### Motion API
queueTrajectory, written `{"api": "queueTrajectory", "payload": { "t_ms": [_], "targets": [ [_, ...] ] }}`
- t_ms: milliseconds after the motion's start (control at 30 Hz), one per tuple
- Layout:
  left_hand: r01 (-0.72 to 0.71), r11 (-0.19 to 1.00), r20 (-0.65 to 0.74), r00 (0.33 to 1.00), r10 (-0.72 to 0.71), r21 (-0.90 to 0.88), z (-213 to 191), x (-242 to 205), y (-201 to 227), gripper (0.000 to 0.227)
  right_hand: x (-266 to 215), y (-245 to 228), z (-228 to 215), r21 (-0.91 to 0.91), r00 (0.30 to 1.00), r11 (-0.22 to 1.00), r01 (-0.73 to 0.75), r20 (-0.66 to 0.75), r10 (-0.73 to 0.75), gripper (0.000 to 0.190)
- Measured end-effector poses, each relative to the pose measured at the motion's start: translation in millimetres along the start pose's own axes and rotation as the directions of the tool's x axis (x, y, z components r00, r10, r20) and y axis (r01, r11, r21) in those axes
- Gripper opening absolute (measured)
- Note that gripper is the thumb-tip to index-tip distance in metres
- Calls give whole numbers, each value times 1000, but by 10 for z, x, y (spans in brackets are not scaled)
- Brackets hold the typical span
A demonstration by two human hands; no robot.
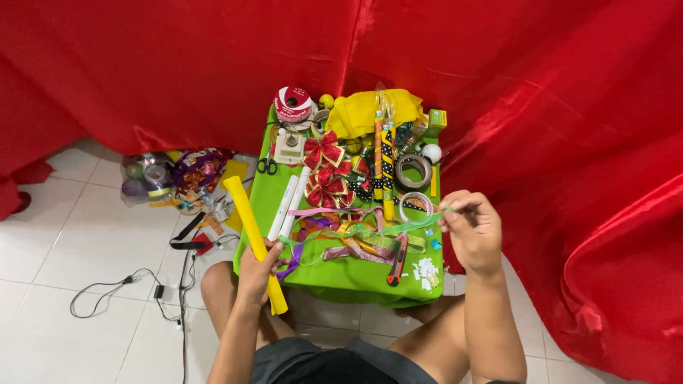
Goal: Decorating a yellow pipe by wrapping it with various colored ribbons and adhesive tape
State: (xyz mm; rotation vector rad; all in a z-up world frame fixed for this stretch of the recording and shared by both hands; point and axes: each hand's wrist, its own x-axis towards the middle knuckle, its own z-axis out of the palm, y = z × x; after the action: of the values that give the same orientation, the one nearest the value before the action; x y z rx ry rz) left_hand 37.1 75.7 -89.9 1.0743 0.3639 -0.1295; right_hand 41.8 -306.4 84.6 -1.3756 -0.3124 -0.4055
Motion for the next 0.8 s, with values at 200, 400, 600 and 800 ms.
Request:
{"api": "queueTrajectory", "payload": {
  "t_ms": [200,400,600,800],
  "targets": [
    [-14,1000,-27,1000,13,-20,-12,-28,-29,22,127,-333,-303,107,989,994,22,-146,-6,14],
    [39,998,-6,999,-40,-58,99,-119,165,19,189,-941,-427,395,992,910,124,-37,-119,20],
    [15,997,3,1000,-14,-77,124,-97,145,19,119,-1260,-586,322,978,938,129,113,-174,21],
    [21,997,-25,999,-24,-78,128,-170,261,25,-187,-1433,-712,484,960,869,103,182,-215,26]
  ]
}}
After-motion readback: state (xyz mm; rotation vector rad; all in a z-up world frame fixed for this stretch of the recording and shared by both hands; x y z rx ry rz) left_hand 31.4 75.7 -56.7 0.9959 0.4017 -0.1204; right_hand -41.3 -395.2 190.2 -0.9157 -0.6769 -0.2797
